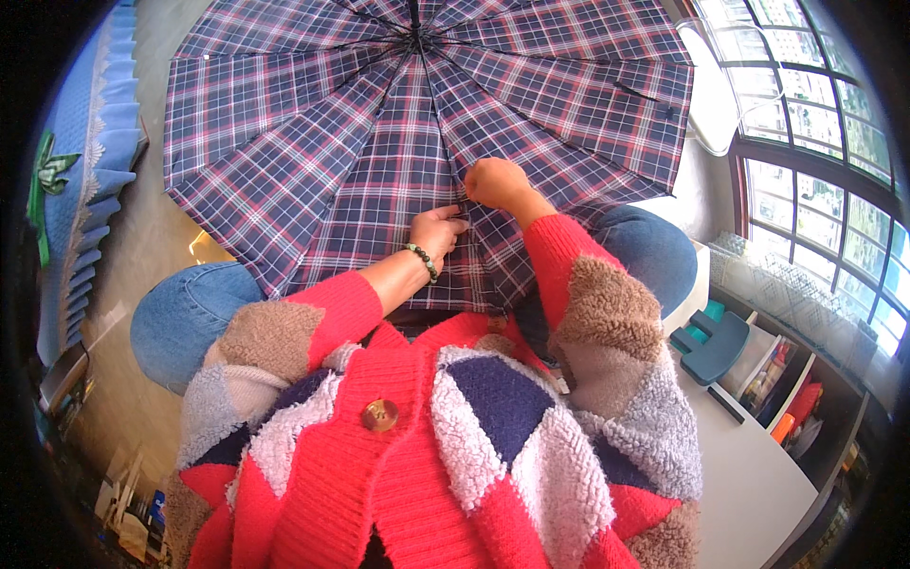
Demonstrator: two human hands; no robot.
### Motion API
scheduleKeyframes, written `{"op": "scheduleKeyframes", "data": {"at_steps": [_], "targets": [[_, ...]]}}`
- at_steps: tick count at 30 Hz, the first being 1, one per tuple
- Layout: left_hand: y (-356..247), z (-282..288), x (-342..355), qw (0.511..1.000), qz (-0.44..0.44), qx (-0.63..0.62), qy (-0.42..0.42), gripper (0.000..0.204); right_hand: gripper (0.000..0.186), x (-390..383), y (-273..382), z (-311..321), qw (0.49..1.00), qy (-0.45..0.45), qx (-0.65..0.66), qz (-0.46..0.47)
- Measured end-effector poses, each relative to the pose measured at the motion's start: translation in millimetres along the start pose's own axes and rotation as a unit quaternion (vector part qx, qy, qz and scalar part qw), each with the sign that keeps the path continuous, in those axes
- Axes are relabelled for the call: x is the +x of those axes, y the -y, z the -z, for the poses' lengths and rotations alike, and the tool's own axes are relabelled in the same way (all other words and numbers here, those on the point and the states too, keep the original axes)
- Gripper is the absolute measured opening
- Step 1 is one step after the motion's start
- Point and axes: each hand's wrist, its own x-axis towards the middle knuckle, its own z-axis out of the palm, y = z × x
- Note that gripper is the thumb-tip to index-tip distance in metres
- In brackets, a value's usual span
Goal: The person sits on the floor and repeatedly threads a thin cord through small eyelets along the edge of an open plaid umbrella. They pull the cord tight and continue stitching around the canopy, working on multiple sections of the umbrella's perimeter.
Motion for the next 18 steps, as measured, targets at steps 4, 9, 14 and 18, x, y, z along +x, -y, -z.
{"op": "scheduleKeyframes", "data": {"at_steps": [4,9,14,18], "targets": [[2,1,2,1.000,0.000,0.002,-0.002,0.045,0.010,-1,2,1,1.000,0.000,-0.001,-0.002],[7,1,6,1.000,-0.011,0.007,-0.005,0.041,0.010,-2,2,-1,1.000,-0.021,-0.011,0.001],[9,1,6,1.000,-0.011,-0.002,-0.018,0.030,0.014,-1,4,-4,0.998,-0.026,-0.050,0.007],[11,0,6,0.999,-0.016,0.003,-0.028,0.025,0.018,-2,5,-4,0.998,-0.028,-0.054,0.014]]}}
